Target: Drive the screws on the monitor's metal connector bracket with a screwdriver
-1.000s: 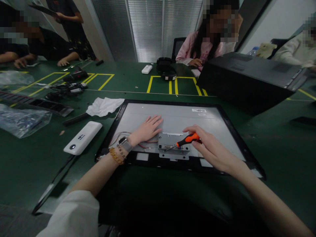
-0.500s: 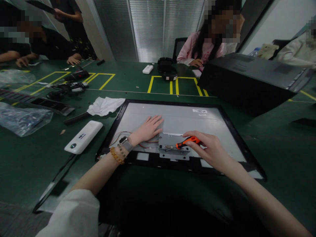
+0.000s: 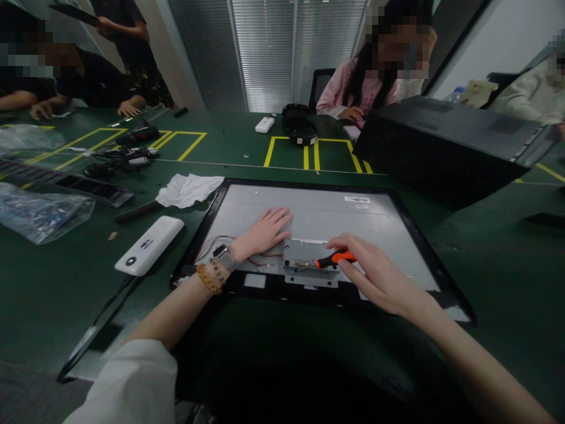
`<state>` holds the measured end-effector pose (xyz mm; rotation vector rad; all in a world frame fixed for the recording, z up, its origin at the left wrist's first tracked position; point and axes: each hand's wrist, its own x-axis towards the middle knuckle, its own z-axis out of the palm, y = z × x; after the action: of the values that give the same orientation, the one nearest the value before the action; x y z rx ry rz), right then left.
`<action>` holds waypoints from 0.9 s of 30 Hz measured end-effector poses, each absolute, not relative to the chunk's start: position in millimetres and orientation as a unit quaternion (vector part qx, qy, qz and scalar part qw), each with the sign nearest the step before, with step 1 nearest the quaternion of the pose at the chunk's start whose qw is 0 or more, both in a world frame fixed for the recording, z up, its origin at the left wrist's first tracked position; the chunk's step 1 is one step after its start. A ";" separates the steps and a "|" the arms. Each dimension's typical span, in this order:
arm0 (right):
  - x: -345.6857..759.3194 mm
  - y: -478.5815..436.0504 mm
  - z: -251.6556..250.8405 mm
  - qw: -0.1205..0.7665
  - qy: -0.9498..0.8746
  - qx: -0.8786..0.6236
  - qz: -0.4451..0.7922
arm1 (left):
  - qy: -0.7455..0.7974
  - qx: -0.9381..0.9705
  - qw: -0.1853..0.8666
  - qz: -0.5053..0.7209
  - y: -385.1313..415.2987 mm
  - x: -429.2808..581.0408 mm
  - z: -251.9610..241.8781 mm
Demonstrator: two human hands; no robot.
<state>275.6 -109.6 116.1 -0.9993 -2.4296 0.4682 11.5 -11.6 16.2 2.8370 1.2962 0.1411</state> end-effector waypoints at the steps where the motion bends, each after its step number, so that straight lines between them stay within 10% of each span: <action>1: 275.1 -109.0 114.9 0.231 -0.888 -0.365 0.160 | 0.415 0.909 0.009 0.045 -11.2 11.6 16.0; 27: 273.0 -110.0 103.9 0.225 -0.849 -0.439 0.190 | 0.412 0.910 0.011 0.043 -10.9 10.5 14.9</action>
<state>273.0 -110.0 103.9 -1.2104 -2.3408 0.5238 10.5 -10.9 14.9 2.8389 1.2845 0.1326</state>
